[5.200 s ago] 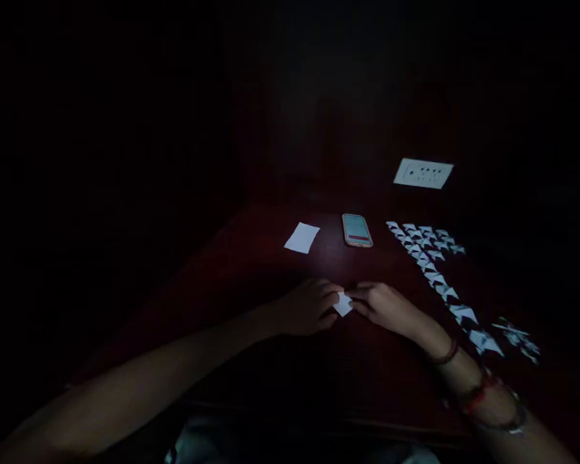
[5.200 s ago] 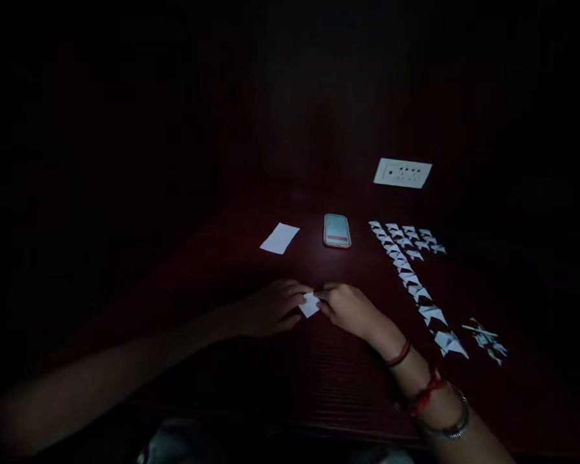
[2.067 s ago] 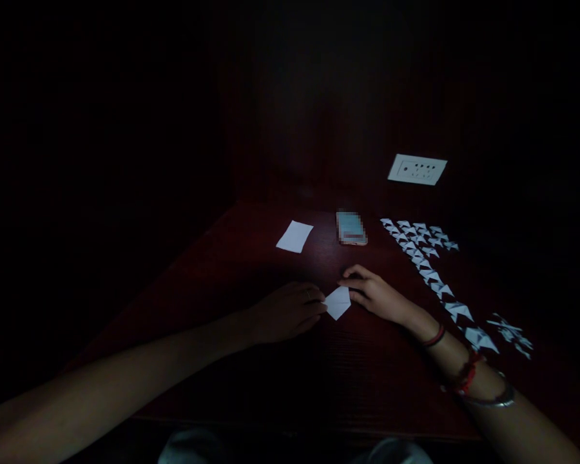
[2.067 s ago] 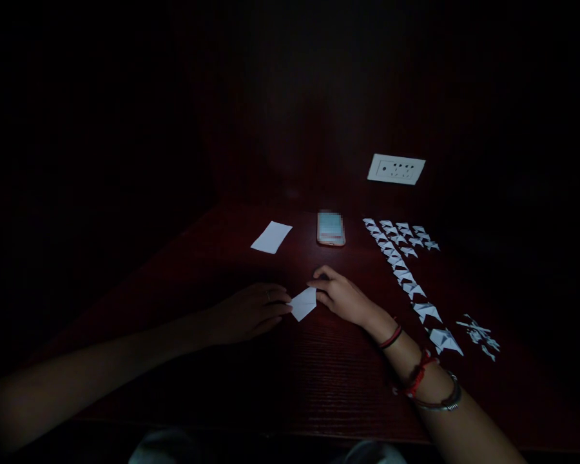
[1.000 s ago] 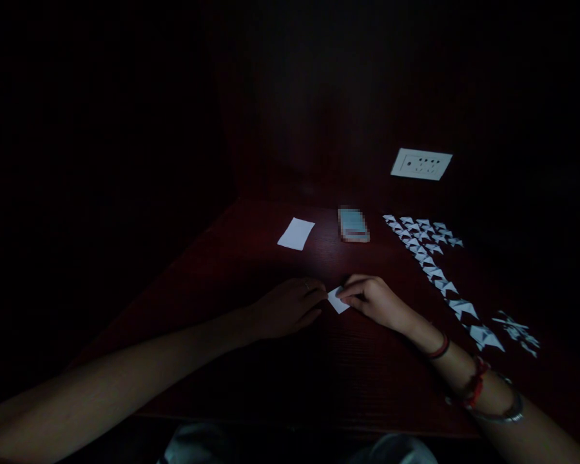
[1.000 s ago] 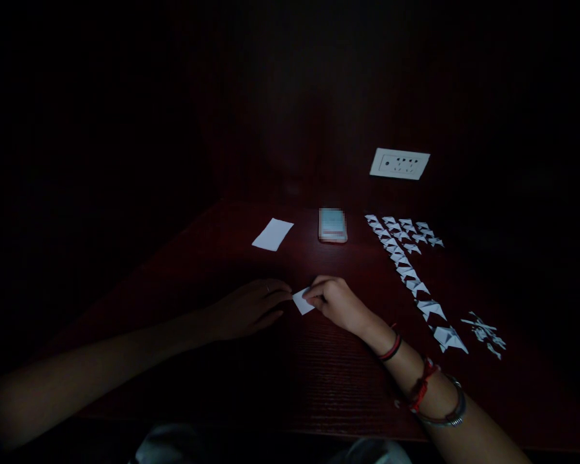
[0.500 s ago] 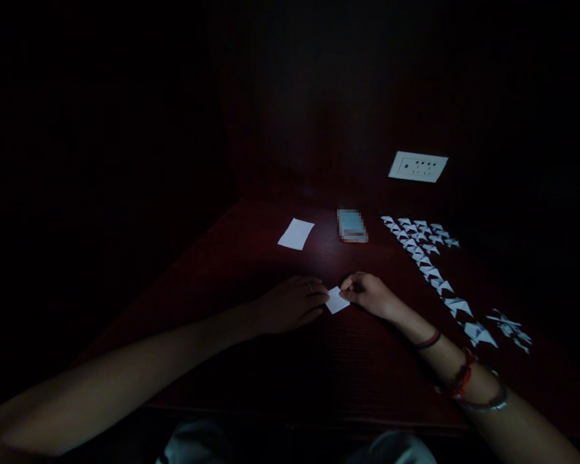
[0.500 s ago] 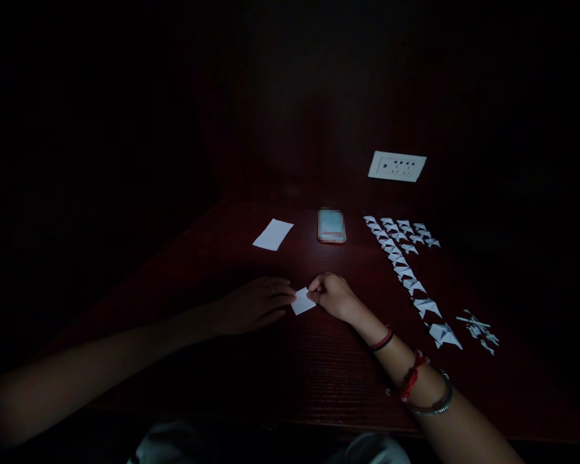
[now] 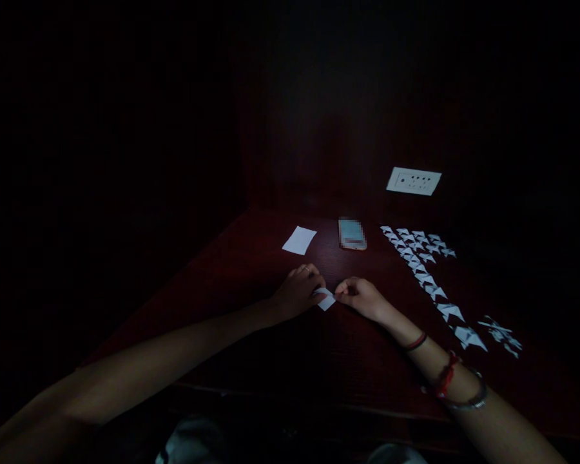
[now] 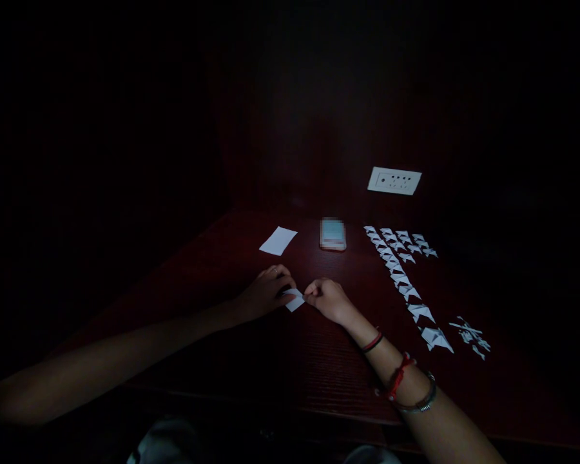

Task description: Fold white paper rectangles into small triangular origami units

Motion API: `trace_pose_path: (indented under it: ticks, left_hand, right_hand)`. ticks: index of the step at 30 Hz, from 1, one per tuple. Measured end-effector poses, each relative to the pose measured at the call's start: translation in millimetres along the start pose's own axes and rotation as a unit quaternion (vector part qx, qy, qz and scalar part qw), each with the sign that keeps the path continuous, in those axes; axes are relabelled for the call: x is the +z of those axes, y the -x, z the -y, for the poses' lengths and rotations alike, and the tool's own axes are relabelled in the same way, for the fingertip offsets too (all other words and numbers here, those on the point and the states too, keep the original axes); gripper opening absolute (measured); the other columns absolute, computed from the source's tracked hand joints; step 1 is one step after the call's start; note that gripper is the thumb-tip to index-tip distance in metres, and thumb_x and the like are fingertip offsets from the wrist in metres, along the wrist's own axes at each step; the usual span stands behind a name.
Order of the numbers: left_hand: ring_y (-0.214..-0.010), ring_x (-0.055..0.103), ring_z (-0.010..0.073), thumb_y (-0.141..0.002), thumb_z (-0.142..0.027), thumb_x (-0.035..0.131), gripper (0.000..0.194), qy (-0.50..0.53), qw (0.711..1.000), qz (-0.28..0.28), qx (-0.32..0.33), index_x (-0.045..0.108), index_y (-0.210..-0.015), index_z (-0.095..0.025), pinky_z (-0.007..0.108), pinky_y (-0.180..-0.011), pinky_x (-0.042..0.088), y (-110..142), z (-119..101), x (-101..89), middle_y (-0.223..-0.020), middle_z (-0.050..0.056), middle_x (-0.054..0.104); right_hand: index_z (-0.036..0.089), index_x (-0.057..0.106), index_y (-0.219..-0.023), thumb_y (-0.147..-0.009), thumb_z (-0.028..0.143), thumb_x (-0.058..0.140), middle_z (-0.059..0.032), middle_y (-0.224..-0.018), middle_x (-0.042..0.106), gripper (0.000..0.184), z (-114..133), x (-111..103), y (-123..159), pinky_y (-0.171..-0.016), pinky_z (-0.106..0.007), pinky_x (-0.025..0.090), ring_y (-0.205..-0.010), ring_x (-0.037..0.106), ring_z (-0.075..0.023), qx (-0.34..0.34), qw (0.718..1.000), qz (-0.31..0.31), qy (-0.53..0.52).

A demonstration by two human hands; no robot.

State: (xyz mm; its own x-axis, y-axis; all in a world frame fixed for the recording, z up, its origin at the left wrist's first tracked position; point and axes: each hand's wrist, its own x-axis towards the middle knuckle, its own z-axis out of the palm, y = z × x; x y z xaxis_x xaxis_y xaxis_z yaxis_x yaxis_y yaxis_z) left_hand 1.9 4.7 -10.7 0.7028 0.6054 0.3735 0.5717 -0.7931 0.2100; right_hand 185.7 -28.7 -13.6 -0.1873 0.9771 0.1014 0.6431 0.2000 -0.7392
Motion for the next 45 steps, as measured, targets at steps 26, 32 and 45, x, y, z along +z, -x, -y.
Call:
trace_pose_path:
  ticks: [26, 32, 45]
  left_hand:
    - [-0.095, 0.043, 0.0222, -0.066, -0.029, 0.059, 0.011, 0.071, 0.992, 0.045, -0.093, 0.059, -0.075, -0.021, 0.039, -0.078, 0.036, -24.9, 14.6, 8.5, -0.097, 0.002, 0.046]
    - [-0.096, 0.044, 0.0209, -0.067, -0.023, 0.058, 0.01, 0.086, 0.991, 0.016, -0.098, 0.056, -0.077, -0.02, 0.04, -0.08, 0.035, -23.6, 13.1, 13.4, -0.099, 0.003, 0.047]
    - [-0.097, 0.044, 0.0158, -0.078, -0.022, 0.048, 0.005, 0.176, 0.975, -0.134, 0.006, 0.051, -0.08, -0.019, 0.035, -0.085, 0.037, -22.1, 3.9, 4.0, -0.099, 0.003, 0.045]
  right_hand:
    - [0.017, 0.061, -0.074, -0.067, 0.018, 0.057, -0.0009, -0.07, 0.051, 0.008, 0.1, -3.2, -5.3, -0.059, -0.022, 0.036, -0.064, 0.048, -0.0104, -0.051, 0.991, -0.029, 0.124]
    - [0.016, 0.059, -0.075, -0.067, 0.016, 0.057, -0.0001, -0.069, 0.05, 0.008, 1.2, -1.7, -5.9, -0.057, -0.021, 0.035, -0.062, 0.046, -0.0097, -0.046, 0.991, -0.045, 0.121]
    - [0.016, 0.052, -0.075, -0.076, 0.013, 0.044, -0.0021, -0.075, 0.046, 0.009, 19.6, -12.9, 4.7, -0.064, -0.024, 0.036, -0.07, 0.045, -0.0122, -0.166, 0.969, -0.116, 0.142]
